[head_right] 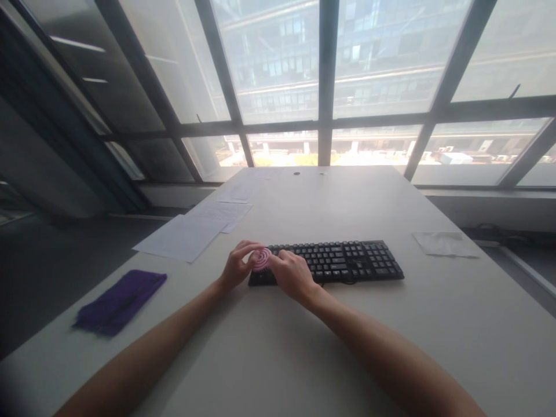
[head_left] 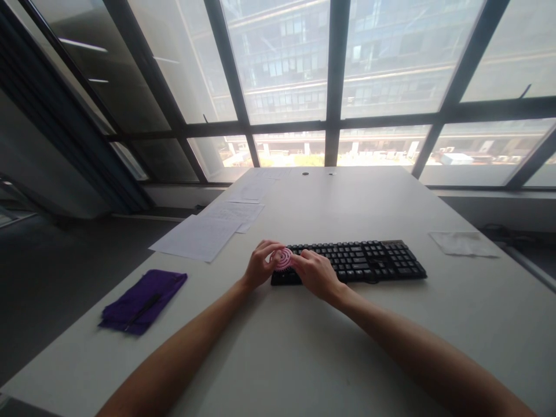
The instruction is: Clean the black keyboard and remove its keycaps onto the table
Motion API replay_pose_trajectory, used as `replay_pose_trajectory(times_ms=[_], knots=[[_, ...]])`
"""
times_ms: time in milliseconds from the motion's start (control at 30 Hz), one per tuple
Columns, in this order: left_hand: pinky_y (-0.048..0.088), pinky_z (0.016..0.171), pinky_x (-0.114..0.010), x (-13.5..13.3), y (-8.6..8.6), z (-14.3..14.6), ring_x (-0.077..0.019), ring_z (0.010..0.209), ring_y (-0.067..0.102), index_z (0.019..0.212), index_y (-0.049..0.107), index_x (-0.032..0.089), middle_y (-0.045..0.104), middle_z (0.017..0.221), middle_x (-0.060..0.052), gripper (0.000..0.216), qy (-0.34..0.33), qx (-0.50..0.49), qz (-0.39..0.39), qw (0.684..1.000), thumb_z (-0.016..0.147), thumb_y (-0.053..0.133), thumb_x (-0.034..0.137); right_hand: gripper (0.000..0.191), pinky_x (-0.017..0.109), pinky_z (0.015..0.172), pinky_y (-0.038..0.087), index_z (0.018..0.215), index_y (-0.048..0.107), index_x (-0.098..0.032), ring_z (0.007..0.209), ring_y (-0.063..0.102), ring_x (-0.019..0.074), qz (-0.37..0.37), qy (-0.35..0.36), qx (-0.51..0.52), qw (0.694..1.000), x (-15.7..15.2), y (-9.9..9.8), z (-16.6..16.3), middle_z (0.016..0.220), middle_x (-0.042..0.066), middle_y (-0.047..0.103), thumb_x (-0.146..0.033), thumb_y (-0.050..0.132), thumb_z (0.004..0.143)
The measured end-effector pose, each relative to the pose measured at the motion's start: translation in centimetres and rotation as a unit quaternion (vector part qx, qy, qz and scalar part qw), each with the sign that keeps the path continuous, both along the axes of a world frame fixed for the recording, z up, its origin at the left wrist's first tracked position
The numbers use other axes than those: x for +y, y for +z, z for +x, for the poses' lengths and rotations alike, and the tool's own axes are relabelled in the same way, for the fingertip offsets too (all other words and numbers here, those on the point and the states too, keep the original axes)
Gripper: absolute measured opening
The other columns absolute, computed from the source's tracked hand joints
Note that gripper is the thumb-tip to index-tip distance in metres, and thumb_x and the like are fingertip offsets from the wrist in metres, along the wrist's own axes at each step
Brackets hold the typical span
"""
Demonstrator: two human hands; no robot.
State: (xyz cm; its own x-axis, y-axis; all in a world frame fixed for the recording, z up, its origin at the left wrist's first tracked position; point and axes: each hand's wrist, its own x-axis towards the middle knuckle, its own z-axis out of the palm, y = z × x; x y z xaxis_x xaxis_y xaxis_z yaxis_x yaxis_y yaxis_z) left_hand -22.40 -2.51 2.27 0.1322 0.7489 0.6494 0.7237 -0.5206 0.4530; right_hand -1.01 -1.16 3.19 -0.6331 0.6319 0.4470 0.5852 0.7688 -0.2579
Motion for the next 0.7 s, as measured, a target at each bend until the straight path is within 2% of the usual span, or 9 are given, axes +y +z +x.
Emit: replay_pose_trajectory(times_ms=[333, 600, 700], knots=[[0.051, 0.089, -0.036, 0.0, -0.1, 0.2, -0.0206, 0.098, 0.063, 0.1, 0.072, 0.021, 0.07, 0.1, -0.006, 0.019, -0.02, -0.042, -0.018, 0.999, 0.093, 0.054, 0.02, 0.024, 0.024, 0.069, 0.037, 0.118, 0.065, -0.026, 0.081, 0.055, 0.0147, -0.011, 0.017, 0.028, 0.999, 0.2, -0.8, 2.8, 0.088, 0.004, 0.06, -0.025, 0.047, 0.101], [0.05, 0.087, -0.034, 0.3, -0.1, -0.4, -0.0198, 0.094, 0.064, 0.093, 0.072, 0.019, 0.071, 0.095, -0.006, 0.023, 0.021, -0.078, -0.035, 0.996, 0.095, 0.05, 0.024, 0.026, 0.023, 0.071, 0.038, 0.116, 0.064, -0.023, 0.079, 0.054, 0.0138, -0.017, 0.072, 0.044, 0.996, -0.5, -0.9, 2.1, 0.089, 0.003, 0.061, -0.016, 0.048, 0.098], [0.05, 0.085, -0.033, 0.4, -0.1, -0.4, -0.0196, 0.092, 0.065, 0.09, 0.073, 0.019, 0.072, 0.093, -0.005, 0.025, 0.046, -0.086, -0.042, 0.994, 0.095, 0.048, 0.025, 0.027, 0.023, 0.071, 0.038, 0.117, 0.064, -0.024, 0.081, 0.054, 0.0143, -0.017, 0.046, 0.042, 0.998, -0.5, -0.9, 2.2, 0.09, 0.003, 0.061, -0.015, 0.047, 0.098]])
